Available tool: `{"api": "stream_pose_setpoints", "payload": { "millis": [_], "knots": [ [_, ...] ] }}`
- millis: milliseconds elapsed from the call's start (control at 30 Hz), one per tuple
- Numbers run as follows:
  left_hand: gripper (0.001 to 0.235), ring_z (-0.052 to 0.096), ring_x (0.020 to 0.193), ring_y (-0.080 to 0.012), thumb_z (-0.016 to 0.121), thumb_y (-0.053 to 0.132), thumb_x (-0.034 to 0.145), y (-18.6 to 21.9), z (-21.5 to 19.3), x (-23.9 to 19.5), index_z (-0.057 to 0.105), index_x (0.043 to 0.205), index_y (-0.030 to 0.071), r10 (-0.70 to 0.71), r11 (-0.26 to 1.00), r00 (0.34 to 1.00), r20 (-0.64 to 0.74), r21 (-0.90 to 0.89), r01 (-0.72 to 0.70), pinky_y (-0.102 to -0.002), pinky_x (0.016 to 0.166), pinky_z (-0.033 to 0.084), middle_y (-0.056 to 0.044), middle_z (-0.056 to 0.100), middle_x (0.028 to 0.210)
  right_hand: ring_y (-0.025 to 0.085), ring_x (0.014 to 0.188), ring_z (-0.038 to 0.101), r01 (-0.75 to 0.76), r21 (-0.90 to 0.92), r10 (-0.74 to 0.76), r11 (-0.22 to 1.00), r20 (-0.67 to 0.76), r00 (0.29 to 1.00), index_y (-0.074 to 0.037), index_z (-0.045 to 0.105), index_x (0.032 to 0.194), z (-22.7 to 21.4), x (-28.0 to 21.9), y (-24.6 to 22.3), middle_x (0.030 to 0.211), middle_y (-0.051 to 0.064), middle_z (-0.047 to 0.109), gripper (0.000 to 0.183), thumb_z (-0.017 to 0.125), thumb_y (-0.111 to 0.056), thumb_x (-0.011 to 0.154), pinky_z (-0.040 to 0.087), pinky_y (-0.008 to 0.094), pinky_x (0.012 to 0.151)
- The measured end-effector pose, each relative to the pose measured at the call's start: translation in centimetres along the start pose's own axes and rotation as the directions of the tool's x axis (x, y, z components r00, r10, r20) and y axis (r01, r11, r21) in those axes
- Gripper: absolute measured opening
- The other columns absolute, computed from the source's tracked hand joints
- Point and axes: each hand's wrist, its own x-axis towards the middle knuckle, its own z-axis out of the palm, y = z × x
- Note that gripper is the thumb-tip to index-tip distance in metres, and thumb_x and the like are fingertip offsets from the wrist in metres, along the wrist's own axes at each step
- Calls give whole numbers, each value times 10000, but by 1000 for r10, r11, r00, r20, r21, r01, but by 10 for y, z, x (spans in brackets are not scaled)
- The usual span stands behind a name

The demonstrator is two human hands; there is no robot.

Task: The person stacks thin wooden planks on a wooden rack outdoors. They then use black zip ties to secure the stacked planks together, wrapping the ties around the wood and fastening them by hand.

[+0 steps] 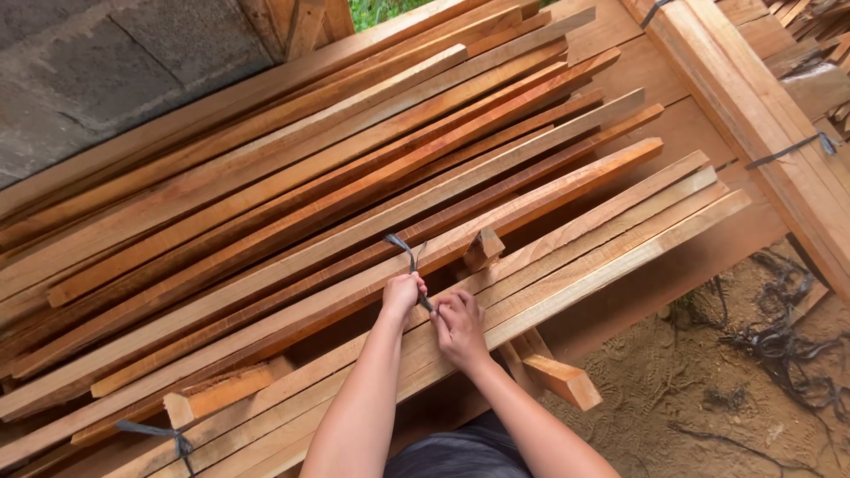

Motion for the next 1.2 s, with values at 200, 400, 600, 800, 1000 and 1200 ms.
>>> {"api": "stream_pose_setpoints", "payload": {
  "millis": [200,400,600,800,1000,1200],
  "knots": [
    [369,769,814,-156,535,371,965,11,-11,-24,794,771,193,67,998,998,11,-13,-67,-266,784,528,40,756,666,179,1246,554,160,-78,-161,984,-14,987,-263,689,837,-3,-5,9,1044,-106,666,158,643,-342,967,409,398,990],
    [458,690,1119,-367,406,392,1012,40,-43,-70,768,854,160,176,946,984,22,272,-175,-473,955,538,-111,780,955,211,1353,516,281,-288,-302,916,-34,953,-206,656,932,-6,-4,-6,1362,-60,654,135,584,-307,985,218,503,1180],
    [462,681,1151,-350,390,411,1010,22,-40,-44,773,868,196,196,928,976,95,305,-216,-459,978,529,-68,784,957,189,1260,574,346,-326,-359,880,20,933,-188,654,991,9,17,17,1180,-49,684,179,532,-314,1025,321,547,1141],
    [469,688,1147,-332,388,403,1017,28,-44,-51,782,872,194,207,920,974,86,322,-224,-459,965,536,-35,788,888,172,980,652,322,-404,-342,856,23,939,-197,613,871,32,34,35,853,-7,654,242,506,-364,1010,424,438,1079],
    [497,670,1178,-339,363,402,1034,34,-43,-63,779,875,182,201,892,975,97,393,-223,-459,1005,528,-108,768,1007,185,885,640,332,-319,-358,888,-25,933,-196,593,792,23,33,32,783,-3,611,280,519,-361,1005,460,415,997],
    [485,670,1165,-344,407,449,1023,6,-26,-62,781,852,193,181,901,973,140,374,-222,-479,990,533,-93,764,983,210,909,666,306,-231,-321,924,-28,947,-167,636,834,-7,3,29,824,30,656,244,542,-312,1006,455,429,991]
  ]
}}
